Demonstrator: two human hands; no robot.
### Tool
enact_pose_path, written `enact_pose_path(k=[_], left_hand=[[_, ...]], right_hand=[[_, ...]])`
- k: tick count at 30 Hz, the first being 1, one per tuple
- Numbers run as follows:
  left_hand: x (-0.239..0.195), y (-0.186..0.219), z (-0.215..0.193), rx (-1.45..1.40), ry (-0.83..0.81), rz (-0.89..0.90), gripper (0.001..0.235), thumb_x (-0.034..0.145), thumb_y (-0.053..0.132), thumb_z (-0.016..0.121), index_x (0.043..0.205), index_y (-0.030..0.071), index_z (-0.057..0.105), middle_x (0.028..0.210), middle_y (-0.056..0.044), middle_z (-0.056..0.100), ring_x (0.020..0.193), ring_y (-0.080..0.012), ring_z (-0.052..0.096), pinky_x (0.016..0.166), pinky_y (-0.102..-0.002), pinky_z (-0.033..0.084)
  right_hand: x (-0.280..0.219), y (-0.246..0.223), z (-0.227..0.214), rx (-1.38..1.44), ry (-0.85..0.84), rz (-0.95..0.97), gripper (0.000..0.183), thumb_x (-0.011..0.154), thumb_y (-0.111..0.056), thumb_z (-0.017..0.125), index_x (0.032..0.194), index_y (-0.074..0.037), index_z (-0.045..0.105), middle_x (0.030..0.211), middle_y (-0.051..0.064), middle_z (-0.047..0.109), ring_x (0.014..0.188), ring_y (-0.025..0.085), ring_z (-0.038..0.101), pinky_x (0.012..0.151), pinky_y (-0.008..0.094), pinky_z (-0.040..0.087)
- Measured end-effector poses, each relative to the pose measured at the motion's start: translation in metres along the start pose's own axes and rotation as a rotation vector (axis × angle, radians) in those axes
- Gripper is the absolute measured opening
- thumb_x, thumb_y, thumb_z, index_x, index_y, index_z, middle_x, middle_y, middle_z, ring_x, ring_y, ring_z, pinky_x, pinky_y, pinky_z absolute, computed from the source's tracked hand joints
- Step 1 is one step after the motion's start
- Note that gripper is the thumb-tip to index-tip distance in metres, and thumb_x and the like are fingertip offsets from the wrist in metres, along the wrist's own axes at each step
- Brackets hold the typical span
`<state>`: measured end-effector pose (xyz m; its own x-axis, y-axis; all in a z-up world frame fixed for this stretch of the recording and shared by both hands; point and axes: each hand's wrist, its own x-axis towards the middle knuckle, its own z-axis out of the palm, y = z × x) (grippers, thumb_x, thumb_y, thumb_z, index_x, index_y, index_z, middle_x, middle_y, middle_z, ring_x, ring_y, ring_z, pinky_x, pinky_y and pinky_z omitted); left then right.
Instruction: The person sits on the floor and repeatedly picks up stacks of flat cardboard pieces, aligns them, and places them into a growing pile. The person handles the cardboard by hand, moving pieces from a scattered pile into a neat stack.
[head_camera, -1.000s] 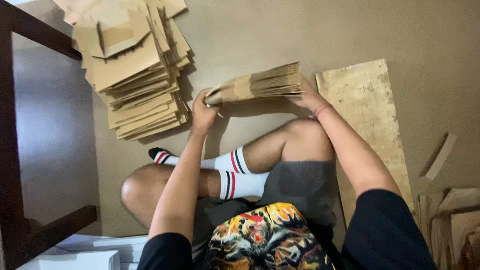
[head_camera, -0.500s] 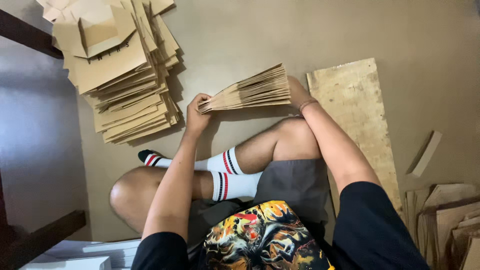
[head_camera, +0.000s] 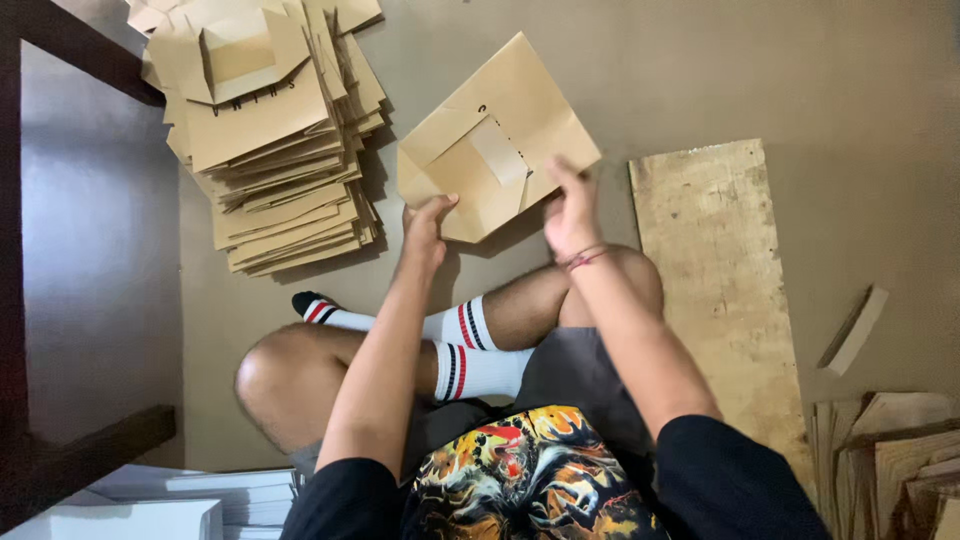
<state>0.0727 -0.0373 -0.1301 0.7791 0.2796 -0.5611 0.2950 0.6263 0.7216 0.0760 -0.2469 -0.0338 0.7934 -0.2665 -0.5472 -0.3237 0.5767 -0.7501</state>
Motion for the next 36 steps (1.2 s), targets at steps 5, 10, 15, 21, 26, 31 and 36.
enact_pose_path(k=[5,10,15,21,26,31,36], left_hand=[[-0.002,-0.011,-0.005,0.04,0.089,-0.019,0.069,0.056,0.001,0.088,0.118,0.008,0.057,0.097,-0.015,0.071,0.09,-0.0315,0.07,0.078,-0.047,0.055],[-0.034,0.024,0.02,0.109,0.021,-0.017,0.064,0.076,0.007,0.082,0.13,0.001,0.048,0.114,-0.026,0.063,0.114,-0.0382,0.058,0.1,-0.051,0.043],[-0.142,0.093,0.05,1.665,-0.213,-0.194,0.1,0.087,0.053,0.056,0.155,0.006,-0.001,0.159,-0.02,-0.018,0.146,-0.0418,-0.016,0.115,-0.064,-0.004],[-0.109,0.065,0.027,1.875,-0.336,-0.337,0.125,0.076,0.067,0.063,0.152,0.013,-0.02,0.154,-0.017,-0.035,0.139,-0.0415,-0.033,0.109,-0.064,-0.016],[-0.107,0.073,0.036,1.901,-0.368,-0.415,0.121,0.08,0.071,0.055,0.151,0.012,-0.023,0.152,-0.017,-0.037,0.138,-0.0422,-0.035,0.108,-0.065,-0.018],[-0.116,0.086,0.038,1.852,-0.358,-0.4,0.123,0.079,0.075,0.053,0.15,0.01,-0.024,0.151,-0.019,-0.039,0.138,-0.0421,-0.034,0.111,-0.063,-0.011],[-0.102,0.077,0.018,1.91,-0.452,-0.362,0.128,0.074,0.076,0.056,0.15,0.01,-0.024,0.152,-0.02,-0.035,0.14,-0.0437,-0.03,0.109,-0.068,-0.009]], right_hand=[[-0.001,0.047,0.004,-0.019,-0.019,0.188,0.058,0.08,-0.014,0.082,0.123,-0.012,0.044,0.122,0.007,0.058,0.109,0.023,0.061,0.09,0.038,0.054],[0.071,0.064,-0.006,0.034,0.058,0.213,0.054,0.076,-0.01,0.084,0.118,-0.011,0.048,0.115,0.011,0.067,0.1,0.032,0.069,0.081,0.045,0.06],[0.14,0.015,0.001,0.159,0.156,0.086,0.056,0.075,-0.005,0.084,0.117,-0.013,0.048,0.114,0.014,0.068,0.1,0.035,0.07,0.083,0.046,0.061],[0.243,0.01,-0.031,0.199,0.345,-0.079,0.077,0.068,0.002,0.086,0.129,-0.007,0.04,0.117,0.022,0.062,0.103,0.043,0.067,0.087,0.055,0.056],[0.276,0.023,-0.036,-0.193,0.581,-0.099,0.08,0.054,-0.026,0.093,0.12,-0.009,0.05,0.111,0.019,0.064,0.106,0.039,0.066,0.083,0.054,0.057],[0.182,-0.011,0.011,-0.569,0.753,-0.025,0.077,0.048,-0.053,0.085,0.11,-0.013,0.062,0.108,0.012,0.064,0.108,0.03,0.066,0.086,0.043,0.058],[0.104,0.035,0.033,-0.401,0.389,-0.757,0.03,0.1,-0.023,0.046,0.098,-0.001,0.066,0.097,0.015,0.066,0.099,0.026,0.061,0.095,0.04,0.042]])
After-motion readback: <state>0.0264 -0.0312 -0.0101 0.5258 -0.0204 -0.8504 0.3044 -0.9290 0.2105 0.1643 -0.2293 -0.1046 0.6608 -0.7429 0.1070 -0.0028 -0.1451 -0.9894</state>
